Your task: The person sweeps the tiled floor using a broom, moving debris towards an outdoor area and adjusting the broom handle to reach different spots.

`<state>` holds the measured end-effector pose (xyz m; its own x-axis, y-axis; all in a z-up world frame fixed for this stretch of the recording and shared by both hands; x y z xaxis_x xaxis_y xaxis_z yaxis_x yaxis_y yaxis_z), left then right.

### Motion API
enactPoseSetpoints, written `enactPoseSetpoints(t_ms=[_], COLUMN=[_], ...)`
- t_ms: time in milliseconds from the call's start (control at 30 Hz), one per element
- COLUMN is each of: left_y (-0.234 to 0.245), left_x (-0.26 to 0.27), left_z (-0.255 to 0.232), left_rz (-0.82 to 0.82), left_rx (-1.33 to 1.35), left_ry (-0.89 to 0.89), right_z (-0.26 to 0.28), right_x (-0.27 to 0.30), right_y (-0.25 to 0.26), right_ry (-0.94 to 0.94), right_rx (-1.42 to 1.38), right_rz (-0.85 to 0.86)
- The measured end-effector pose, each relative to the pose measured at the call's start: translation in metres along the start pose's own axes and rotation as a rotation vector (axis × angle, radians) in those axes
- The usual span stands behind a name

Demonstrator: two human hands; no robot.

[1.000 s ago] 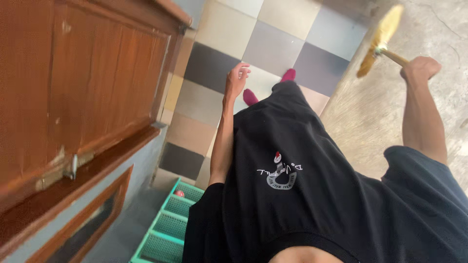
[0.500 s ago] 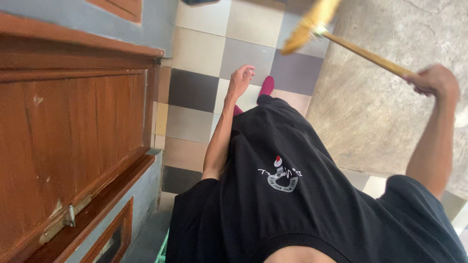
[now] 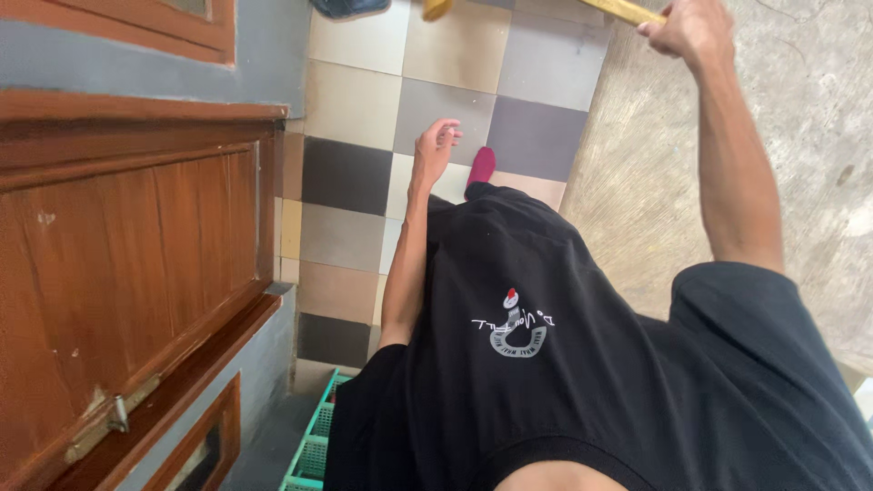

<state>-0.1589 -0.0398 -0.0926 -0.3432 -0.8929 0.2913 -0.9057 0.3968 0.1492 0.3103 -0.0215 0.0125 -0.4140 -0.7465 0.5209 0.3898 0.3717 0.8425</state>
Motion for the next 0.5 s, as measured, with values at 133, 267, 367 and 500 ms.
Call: enactPoseSetpoints(t_ms=[133, 267, 367, 500], left_y=[-0.013, -0.032, -0.05, -0.063], left_x=[-0.004, -0.021, -0.032, -0.041], left_z=[-0.002, -0.012, -0.018, -0.02], left_rz=[0.037, 0.084, 0.145, 0.182], left_rx=[0.007, -0.044, -0.046, -0.065], left_ry=[0.019, 0.033, 0.017, 0.017], right_z=[-0.083, -0.18, -0.241, -0.273], right_x=[-0.015, 0.009, 0.025, 0.043], right_y=[0.004, 0.011, 0.017, 0.009], right_ry=[-0.16, -0.109, -0.154, -0.232], right_rx=[0.104, 0.17, 0.503, 0.712], right_rz=[0.043, -0.119, -0.146, -0.144])
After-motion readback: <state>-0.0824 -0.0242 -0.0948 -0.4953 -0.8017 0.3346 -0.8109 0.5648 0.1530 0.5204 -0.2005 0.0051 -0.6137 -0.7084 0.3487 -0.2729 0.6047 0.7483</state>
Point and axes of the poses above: each hand's wrist, its own x-axis away from the middle knuckle, its own y-axis out of the back of the hand, z = x × y, the point moved 7 cm from there along -x, towards the middle knuckle, and after that the axes turned 1 degree about x, right-handed, at the moved point
